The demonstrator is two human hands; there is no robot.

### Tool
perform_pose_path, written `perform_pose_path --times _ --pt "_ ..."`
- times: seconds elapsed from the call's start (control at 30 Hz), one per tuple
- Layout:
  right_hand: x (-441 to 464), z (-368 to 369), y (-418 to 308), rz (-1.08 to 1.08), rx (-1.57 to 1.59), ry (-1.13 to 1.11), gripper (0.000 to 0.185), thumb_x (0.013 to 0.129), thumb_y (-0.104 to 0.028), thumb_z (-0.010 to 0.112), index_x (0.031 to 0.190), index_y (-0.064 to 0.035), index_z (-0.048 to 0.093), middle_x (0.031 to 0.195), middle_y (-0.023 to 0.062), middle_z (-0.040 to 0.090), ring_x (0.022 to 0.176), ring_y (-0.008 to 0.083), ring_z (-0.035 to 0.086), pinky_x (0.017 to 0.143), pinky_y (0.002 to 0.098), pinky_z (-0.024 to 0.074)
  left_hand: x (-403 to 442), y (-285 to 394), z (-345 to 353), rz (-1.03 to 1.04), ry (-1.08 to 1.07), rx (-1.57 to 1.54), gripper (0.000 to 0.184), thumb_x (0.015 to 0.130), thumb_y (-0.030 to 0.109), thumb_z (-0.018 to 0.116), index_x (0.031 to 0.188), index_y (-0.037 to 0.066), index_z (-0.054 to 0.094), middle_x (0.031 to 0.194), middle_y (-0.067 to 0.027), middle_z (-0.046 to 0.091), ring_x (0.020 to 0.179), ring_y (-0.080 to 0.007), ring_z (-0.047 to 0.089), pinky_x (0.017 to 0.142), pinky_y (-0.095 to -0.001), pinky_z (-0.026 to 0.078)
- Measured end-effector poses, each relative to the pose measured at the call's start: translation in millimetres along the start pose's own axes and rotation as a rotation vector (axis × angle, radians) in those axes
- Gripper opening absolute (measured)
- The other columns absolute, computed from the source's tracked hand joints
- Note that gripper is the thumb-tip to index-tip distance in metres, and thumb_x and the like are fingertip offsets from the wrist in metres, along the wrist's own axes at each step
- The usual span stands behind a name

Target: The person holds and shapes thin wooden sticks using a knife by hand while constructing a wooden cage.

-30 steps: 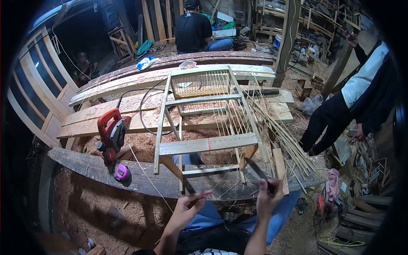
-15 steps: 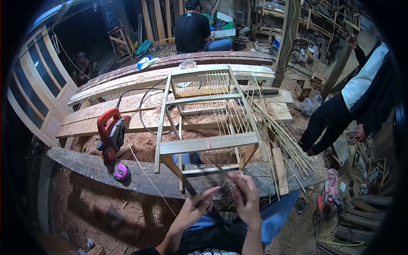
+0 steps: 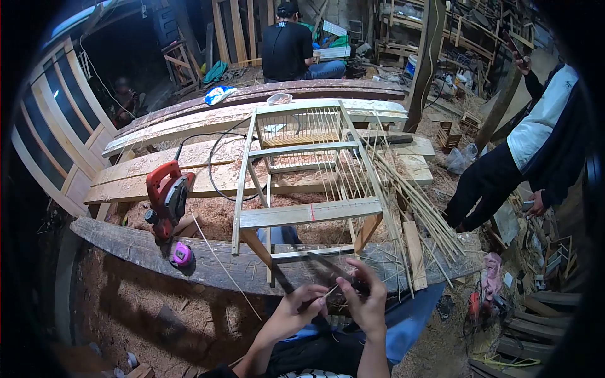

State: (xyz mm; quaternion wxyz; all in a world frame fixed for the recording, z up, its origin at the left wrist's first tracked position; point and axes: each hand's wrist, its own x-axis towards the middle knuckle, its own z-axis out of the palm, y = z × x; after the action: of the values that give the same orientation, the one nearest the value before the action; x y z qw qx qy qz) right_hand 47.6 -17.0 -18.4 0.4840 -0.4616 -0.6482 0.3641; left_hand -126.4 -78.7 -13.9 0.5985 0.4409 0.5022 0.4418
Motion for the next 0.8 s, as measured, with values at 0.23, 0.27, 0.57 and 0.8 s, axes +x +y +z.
perform_pose_path --times 0.23,0.27,0.57,0.8 --pt "-1.2 10.8 -0.1 0.034 0.007 -0.042 0.045 0.082 -0.002 0.074 0.124 -0.0096 0.065 0.092 0.0105 0.067 0.081 0.0187 0.066 0.075 0.0331 0.0542 -5.2 -14.6 -9.5 0.089 0.042 0.124 0.025 0.101 0.005 0.053 0.124 -0.004 0.059 0.087 -0.0054 0.064 0.083 -0.0109 0.06 0.078 -0.0268 0.049" --pt "-1.0 12.9 0.5 0.01 0.05 -0.045 0.045 0.082 -0.004 0.076 0.125 -0.0087 0.064 0.09 0.0087 0.066 0.078 0.0152 0.063 0.072 0.0296 0.0523 -4.5 -12.4 -9.3 0.085 0.065 0.142 0.027 0.101 0.003 0.053 0.126 -0.004 0.06 0.087 -0.0054 0.064 0.083 -0.0108 0.06 0.079 -0.0268 0.049" --pt "-1.4 14.6 2.7 -0.005 -0.023 -0.009 0.043 0.081 0.001 0.075 0.122 -0.0085 0.064 0.094 0.0082 0.068 0.075 0.0142 0.06 0.07 0.028 0.0505 2.3 -14.5 -1.5 0.108 0.111 0.23 0.037 0.094 -0.001 0.057 0.13 0.002 0.063 0.078 -0.0024 0.062 0.072 -0.0083 0.055 0.07 -0.0252 0.048" --pt "-2.8 18.3 5.7 -0.173 -0.401 0.152 0.049 0.072 0.008 0.072 0.117 -0.0082 0.066 0.097 0.0103 0.07 0.078 0.0258 0.065 0.072 0.0341 0.0521 10.0 -4.6 13.1 0.099 0.16 0.287 0.037 0.091 -0.005 0.055 0.127 0.0 0.064 0.08 -0.0059 0.067 0.075 -0.0074 0.06 0.07 -0.025 0.05"
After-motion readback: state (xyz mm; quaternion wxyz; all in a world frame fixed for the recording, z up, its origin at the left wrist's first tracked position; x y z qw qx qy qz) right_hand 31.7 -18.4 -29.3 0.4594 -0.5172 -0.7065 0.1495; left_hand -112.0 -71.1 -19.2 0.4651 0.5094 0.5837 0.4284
